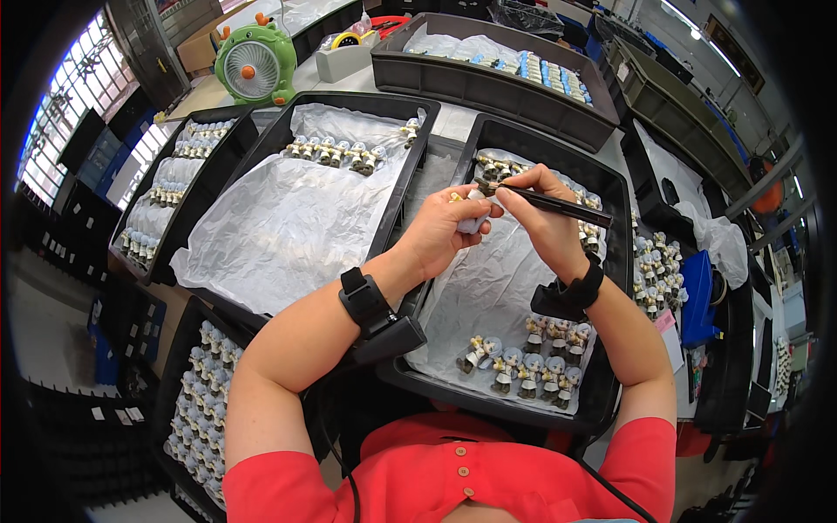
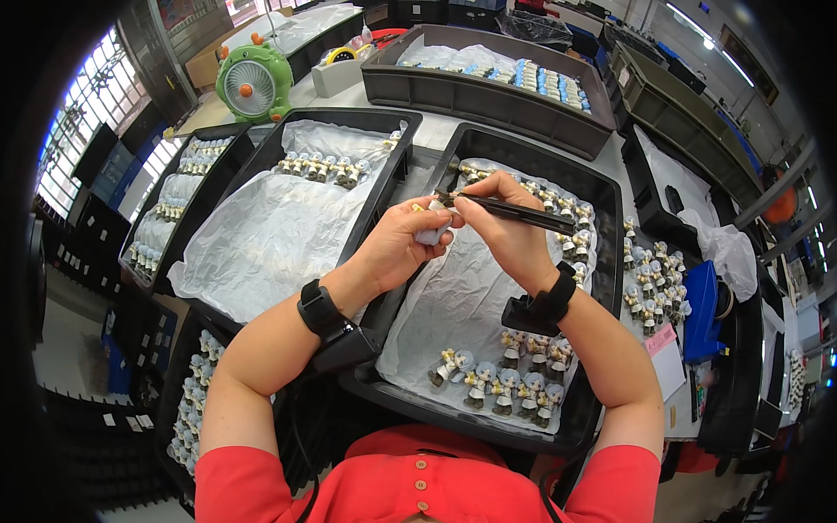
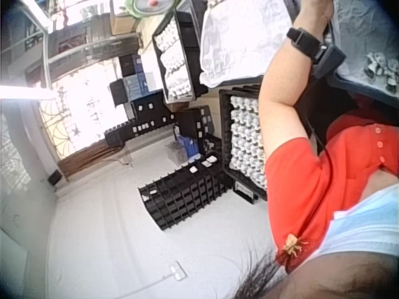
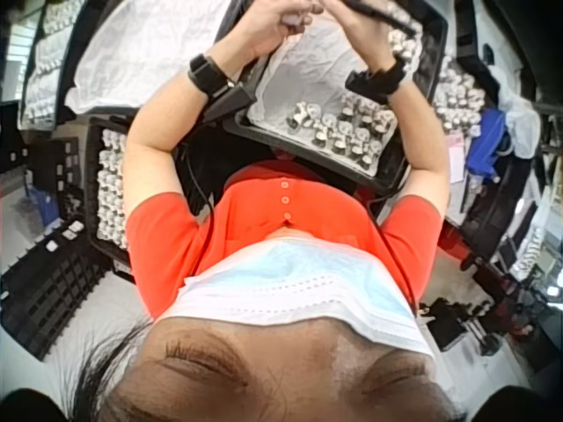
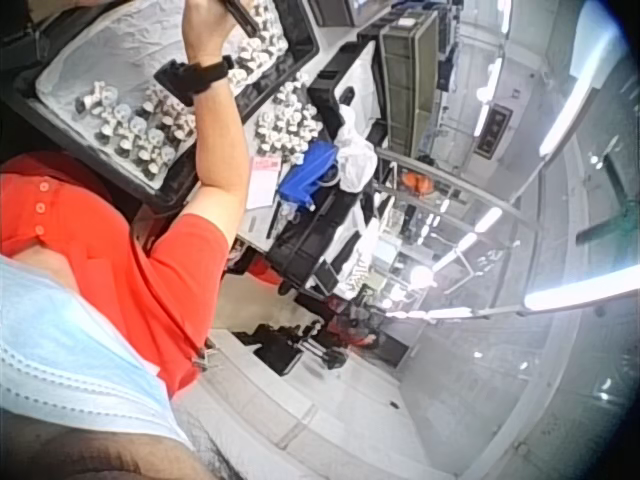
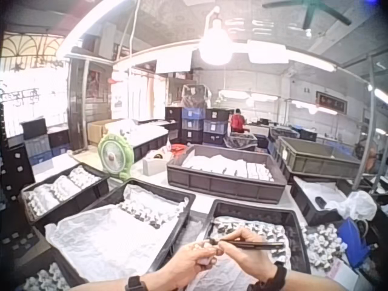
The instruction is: The person picks small cylindrical components from a tray, uses a black pen-like tool to adjust or mark them, and then uses a red-handled tool to apply a small red piece to each component. The person places the finished components back into the tray.
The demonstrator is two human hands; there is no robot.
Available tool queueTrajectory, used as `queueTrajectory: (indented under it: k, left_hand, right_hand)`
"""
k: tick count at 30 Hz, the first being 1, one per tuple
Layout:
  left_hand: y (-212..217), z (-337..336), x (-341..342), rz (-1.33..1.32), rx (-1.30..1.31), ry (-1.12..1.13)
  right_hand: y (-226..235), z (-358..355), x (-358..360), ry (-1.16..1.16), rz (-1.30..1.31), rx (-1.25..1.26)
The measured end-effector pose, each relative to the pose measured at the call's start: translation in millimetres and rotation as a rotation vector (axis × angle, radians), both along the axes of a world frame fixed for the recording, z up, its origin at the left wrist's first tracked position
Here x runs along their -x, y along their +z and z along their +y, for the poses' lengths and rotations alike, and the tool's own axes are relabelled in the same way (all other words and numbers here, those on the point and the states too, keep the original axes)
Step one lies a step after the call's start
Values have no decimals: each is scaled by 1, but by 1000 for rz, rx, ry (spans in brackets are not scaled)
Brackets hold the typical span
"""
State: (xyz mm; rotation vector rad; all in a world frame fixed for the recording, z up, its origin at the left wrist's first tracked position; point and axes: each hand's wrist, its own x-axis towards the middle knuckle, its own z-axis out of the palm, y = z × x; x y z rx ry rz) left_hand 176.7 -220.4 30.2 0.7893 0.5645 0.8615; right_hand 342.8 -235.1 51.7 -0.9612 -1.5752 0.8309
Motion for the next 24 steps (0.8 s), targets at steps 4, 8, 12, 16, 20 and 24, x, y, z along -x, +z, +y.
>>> queueTrajectory:
  k: [4, 8, 12, 16, 20, 24]
  left_hand:
    - [0, 0, 0, -5, -5, -4]
    - [-3, 1, 0, -8, -3, 5]
    - [-2, 1, -1, -12, -4, -3]
    - [-3, 1, -1, -12, -2, 3]
    - [-3, 1, 0, -23, -10, -1]
    - [-2, 2, 1, -29, -9, -14]
  right_hand:
    - [-4, 1, -1, 9, 17, 6]
    - [-5, 3, 0, -2, -17, 7]
    - [-1, 0, 1, -22, -3, 10]
    - [-8, 4, 0, 4, 16, -8]
    - [-9, 6, -1, 28, 9, -14]
    - [-3, 4, -2, 73, 30, 11]
